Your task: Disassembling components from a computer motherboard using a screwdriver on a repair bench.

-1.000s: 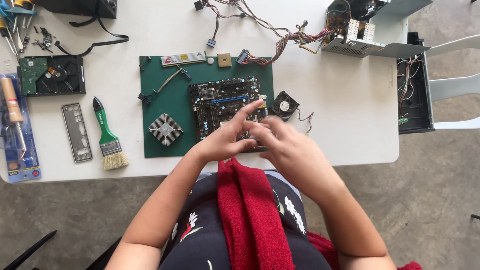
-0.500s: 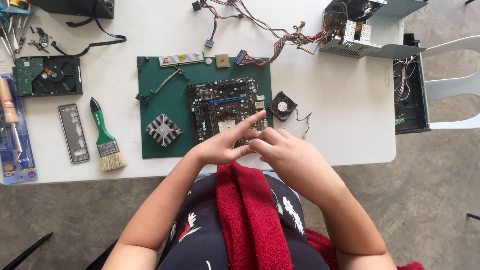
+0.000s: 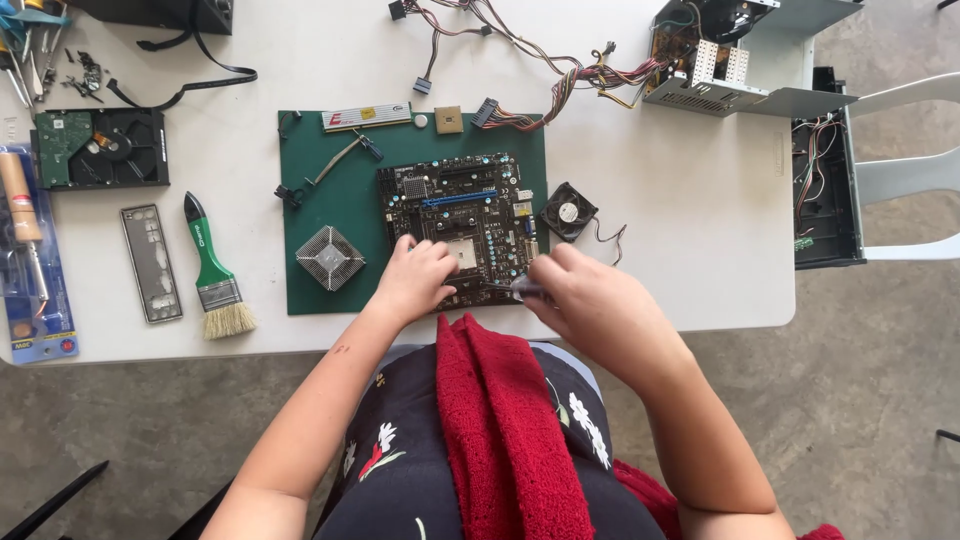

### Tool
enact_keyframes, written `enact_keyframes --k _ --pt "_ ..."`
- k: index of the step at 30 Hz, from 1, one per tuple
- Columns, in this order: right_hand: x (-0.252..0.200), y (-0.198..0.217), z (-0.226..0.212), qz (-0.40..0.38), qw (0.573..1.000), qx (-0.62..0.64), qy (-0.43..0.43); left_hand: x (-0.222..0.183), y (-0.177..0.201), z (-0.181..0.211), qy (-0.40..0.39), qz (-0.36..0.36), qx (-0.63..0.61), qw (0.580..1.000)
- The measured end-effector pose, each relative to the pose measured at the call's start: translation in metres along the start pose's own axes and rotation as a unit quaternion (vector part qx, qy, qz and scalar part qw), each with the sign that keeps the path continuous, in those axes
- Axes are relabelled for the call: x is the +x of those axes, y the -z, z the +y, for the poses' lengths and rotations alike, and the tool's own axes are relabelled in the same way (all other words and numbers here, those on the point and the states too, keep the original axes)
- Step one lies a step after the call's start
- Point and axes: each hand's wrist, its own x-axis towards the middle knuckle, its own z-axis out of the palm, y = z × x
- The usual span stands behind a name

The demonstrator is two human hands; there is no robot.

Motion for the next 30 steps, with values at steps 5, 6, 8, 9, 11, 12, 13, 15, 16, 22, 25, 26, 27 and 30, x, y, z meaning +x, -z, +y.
enact_keyframes --k 5,6,8,9,11,12,13,15,16,22,25,26,27,30 --pt "0.003 0.001 -0.004 0.043 0.999 -0.009 -0.019 -0.013 -0.041 -0.003 0.017 0.084 0.002 0.996" --pt "0.001 0.011 -0.009 0.011 0.999 0.032 0.005 -0.015 -0.044 -0.002 0.029 0.098 -0.001 0.995" --pt "-0.005 0.019 -0.018 0.002 1.000 0.027 0.001 -0.014 -0.053 -0.001 0.034 0.106 -0.003 0.994" --pt "-0.008 0.022 -0.023 -0.007 1.000 0.022 -0.003 -0.014 -0.057 -0.001 0.039 0.113 -0.004 0.993" --pt "0.002 0.002 -0.012 0.035 0.999 -0.029 -0.009 -0.015 -0.059 -0.003 0.035 0.114 -0.013 0.993" --pt "0.006 -0.008 -0.007 0.078 0.994 -0.081 -0.017 -0.015 -0.060 -0.004 0.030 0.116 -0.022 0.993" --pt "0.007 -0.009 -0.006 0.077 0.994 -0.081 -0.017 -0.017 -0.057 -0.002 0.030 0.115 -0.022 0.993" --pt "0.011 -0.012 -0.005 0.133 0.986 -0.098 -0.007 -0.018 -0.051 -0.002 0.027 0.115 -0.029 0.993" --pt "0.008 0.001 -0.011 0.133 0.986 -0.098 -0.006 -0.018 -0.050 -0.002 0.028 0.115 -0.028 0.993" --pt "0.006 0.000 -0.010 0.026 0.999 -0.007 -0.021 -0.020 -0.050 0.000 0.036 0.123 -0.037 0.991" --pt "0.009 -0.003 -0.005 0.141 0.983 -0.111 -0.026 -0.019 -0.050 0.000 0.039 0.124 -0.040 0.991" --pt "0.006 0.007 -0.008 0.076 0.996 -0.036 -0.036 -0.020 -0.051 0.000 0.045 0.121 -0.045 0.991" --pt "0.002 0.017 -0.010 0.010 0.998 0.040 -0.047 -0.020 -0.052 0.000 0.050 0.118 -0.051 0.990" --pt "-0.009 0.011 -0.010 0.002 0.999 -0.013 -0.031 -0.021 -0.053 0.001 0.057 0.117 -0.061 0.990"
